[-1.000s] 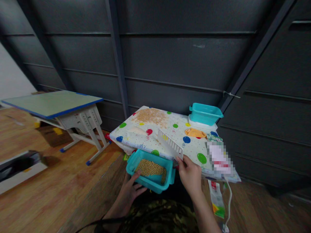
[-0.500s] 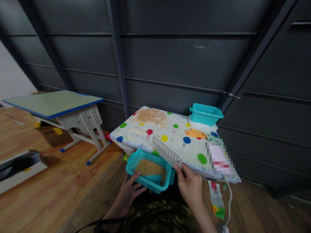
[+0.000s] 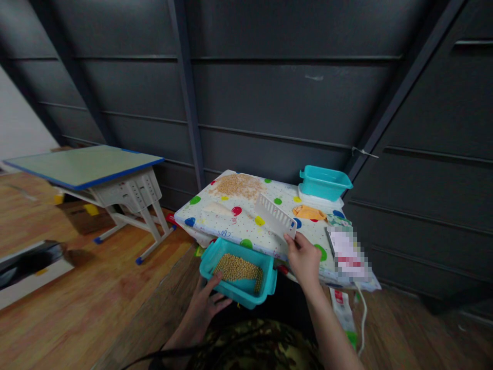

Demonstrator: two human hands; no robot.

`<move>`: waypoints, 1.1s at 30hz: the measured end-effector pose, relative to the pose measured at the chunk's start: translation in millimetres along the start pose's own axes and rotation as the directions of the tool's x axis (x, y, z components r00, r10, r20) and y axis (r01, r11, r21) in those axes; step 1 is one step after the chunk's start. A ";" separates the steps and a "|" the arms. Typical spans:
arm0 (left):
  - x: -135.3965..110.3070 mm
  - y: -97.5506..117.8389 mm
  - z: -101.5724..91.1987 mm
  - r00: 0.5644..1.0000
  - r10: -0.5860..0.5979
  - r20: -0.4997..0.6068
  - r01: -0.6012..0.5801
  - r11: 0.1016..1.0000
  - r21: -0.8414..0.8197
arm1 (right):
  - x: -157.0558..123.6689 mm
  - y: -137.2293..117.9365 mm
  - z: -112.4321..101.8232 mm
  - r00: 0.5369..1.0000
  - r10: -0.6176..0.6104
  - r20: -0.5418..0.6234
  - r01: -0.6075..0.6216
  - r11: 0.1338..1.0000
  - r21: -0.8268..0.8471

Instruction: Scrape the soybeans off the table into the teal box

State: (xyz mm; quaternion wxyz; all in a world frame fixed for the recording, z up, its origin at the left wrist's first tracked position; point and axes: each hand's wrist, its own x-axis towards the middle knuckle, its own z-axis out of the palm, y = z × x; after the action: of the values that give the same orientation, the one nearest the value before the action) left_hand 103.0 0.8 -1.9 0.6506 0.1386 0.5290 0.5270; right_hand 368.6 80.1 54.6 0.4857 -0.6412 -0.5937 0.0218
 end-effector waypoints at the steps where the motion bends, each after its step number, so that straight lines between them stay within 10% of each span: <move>1: 2.0 -1.1 -0.7 1.000 -0.010 -0.003 0.010 1.000 -0.002 | 9.9 1.9 4.7 1.000 -0.001 0.018 0.002 0.999 -0.033; 10: 6.4 1.4 -1.6 0.998 -0.028 -0.052 0.027 1.000 -0.013 | 34.4 5.5 23.8 0.987 -0.016 0.158 0.030 0.996 -0.082; 33: 2.0 4.6 -1.2 1.000 -0.002 -0.027 0.002 1.000 0.007 | -5.1 -0.9 -7.7 0.962 0.004 0.272 -0.074 0.966 0.249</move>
State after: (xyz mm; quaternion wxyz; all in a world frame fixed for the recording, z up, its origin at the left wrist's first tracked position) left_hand 99.2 3.9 -0.1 0.6432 0.1332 0.5398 0.5265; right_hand 371.1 71.3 56.4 0.4787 -0.5757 -0.6335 0.1951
